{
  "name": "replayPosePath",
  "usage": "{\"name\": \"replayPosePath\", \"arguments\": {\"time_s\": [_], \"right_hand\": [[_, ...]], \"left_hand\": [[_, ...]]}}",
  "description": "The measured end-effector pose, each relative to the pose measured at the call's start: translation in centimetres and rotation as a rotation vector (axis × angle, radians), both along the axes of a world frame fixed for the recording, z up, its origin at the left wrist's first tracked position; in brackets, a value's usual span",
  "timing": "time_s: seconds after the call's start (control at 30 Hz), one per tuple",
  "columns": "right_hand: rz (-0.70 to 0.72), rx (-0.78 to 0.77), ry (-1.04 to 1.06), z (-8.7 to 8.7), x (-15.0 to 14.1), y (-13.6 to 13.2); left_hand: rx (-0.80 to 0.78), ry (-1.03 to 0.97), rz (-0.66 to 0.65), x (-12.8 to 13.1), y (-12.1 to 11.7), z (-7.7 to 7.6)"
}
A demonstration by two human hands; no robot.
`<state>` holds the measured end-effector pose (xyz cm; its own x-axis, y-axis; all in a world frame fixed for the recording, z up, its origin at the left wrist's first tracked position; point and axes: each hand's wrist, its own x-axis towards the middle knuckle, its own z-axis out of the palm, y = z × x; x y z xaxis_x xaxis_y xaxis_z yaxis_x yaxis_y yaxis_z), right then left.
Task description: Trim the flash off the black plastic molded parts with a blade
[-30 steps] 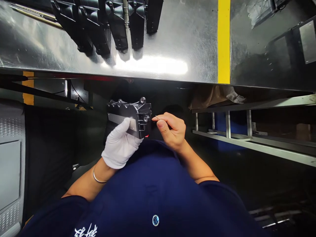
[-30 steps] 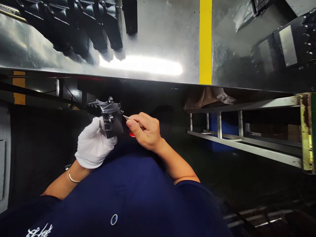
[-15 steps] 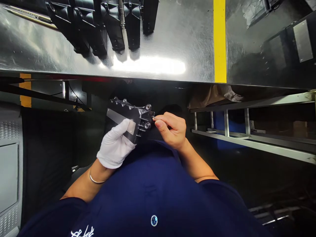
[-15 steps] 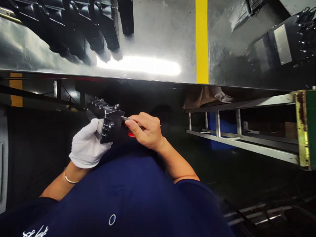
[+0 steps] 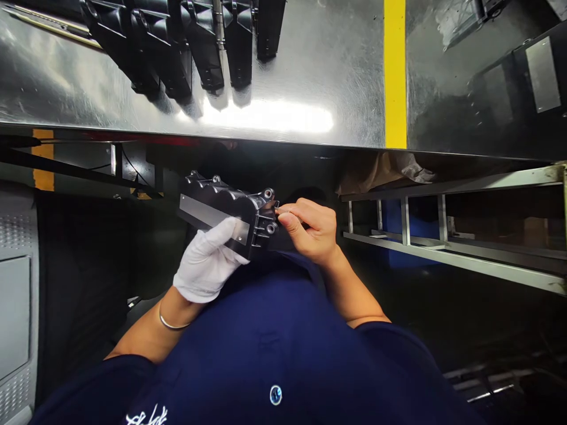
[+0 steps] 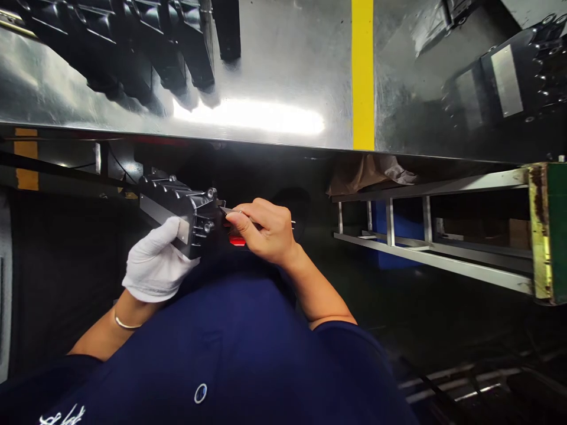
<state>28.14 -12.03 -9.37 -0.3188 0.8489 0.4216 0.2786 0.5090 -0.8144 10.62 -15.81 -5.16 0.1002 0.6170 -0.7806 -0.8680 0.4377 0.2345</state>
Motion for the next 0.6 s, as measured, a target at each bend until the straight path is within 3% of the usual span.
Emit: {"name": "replayPosePath", "arguments": {"time_s": [0.07,0.2,0.27,0.47,0.6], "right_hand": [[-0.05,-0.009,-0.001,-0.4,-0.1,0.3],[-0.327,-0.131,0.011,-1.4,0.6,1.5],[-0.39,-0.177,0.003,-1.6,1.1,1.9],[-0.222,-0.192,0.007,-0.5,1.0,0.5],[-0.142,-0.195,0.04,-0.4,-0.3,-0.4]], "left_hand": [[0.045,0.021,-0.031,0.0,-0.3,0.0],[0.195,0.031,-0.149,0.3,-1.7,-0.2],[0.197,0.031,-0.186,0.3,-1.9,-0.3],[0.013,-0.024,0.064,-0.8,-0.4,-1.2],[-0.004,-0.026,0.047,-1.3,-0.4,-2.1]]}}
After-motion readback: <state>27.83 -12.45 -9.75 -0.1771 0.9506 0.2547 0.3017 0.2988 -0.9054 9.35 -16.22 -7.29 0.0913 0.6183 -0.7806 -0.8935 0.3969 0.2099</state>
